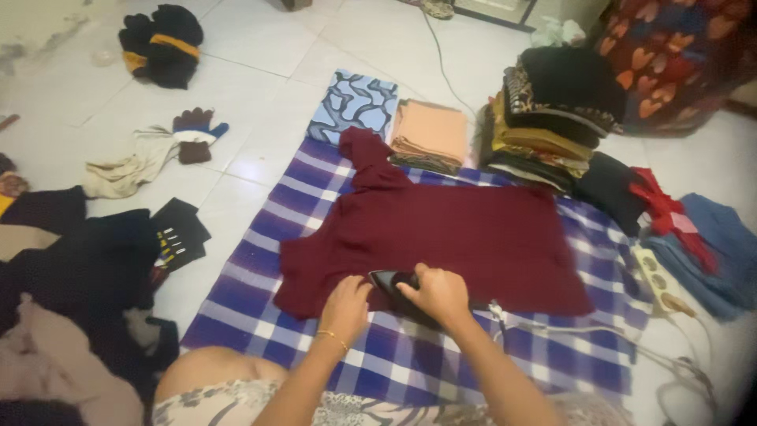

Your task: The person irons a maroon long-sleeved shirt laid on a blue-and-white checkered cloth on the floor. They use a black iron to smooth the front, sleeves, and back, then fold the shirt neatly.

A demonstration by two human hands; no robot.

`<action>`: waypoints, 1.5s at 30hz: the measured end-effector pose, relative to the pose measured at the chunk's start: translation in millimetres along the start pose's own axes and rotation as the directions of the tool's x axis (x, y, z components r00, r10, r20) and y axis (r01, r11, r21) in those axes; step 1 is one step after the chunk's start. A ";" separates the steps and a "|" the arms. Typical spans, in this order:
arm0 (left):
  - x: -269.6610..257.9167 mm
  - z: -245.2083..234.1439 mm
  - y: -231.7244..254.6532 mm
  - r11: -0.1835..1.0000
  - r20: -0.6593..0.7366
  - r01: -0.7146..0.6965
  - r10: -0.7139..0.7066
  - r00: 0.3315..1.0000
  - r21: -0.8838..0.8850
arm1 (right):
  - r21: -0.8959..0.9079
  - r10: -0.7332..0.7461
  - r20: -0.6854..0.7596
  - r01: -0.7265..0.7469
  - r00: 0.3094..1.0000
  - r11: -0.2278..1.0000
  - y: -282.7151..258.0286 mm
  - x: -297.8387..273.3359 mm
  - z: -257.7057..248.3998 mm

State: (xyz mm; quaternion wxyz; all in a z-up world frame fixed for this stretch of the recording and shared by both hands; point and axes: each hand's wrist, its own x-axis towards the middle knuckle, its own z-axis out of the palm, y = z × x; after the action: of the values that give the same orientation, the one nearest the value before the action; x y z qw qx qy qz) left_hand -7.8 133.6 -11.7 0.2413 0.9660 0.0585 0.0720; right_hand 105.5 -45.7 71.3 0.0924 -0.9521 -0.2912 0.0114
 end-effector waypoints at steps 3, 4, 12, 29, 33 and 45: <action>4.8 26.4 17.0 0.996 0.051 -0.064 0.060 0.997 0.065 | -0.041 0.081 -0.045 -0.082 0.996 0.996 30.3 -3.2 -5.5; 8.3 32.6 24.3 0.993 0.089 -0.072 0.064 0.994 0.089 | -0.057 0.138 -0.037 -0.140 0.990 0.989 39.3 -3.5 -6.7; 40.6 53.5 96.0 0.992 0.237 -0.041 0.011 0.971 0.119 | -0.074 0.406 -0.048 -0.408 0.913 0.910 120.6 -5.9 -22.4; 98.3 107.4 227.4 0.972 0.404 -0.201 0.137 0.905 0.120 | -0.017 0.692 -0.179 -0.705 0.699 0.709 294.4 -37.2 -40.4; 95.0 121.2 242.3 0.964 0.412 -0.239 0.173 0.895 0.114 | -0.050 0.734 -0.171 -0.750 0.657 0.660 315.3 -48.5 -41.6; 82.4 120.4 300.4 0.969 0.489 -0.228 0.245 0.837 -0.096 | -0.193 0.796 -0.073 -0.791 0.601 0.580 393.5 -110.7 -61.6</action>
State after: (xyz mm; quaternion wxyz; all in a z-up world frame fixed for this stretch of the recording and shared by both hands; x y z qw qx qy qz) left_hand 116.9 -172.7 34.9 0.2537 0.9474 -0.1263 -0.1488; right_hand 235.6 -437.8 56.5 -0.0244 -0.9857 0.1640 0.0316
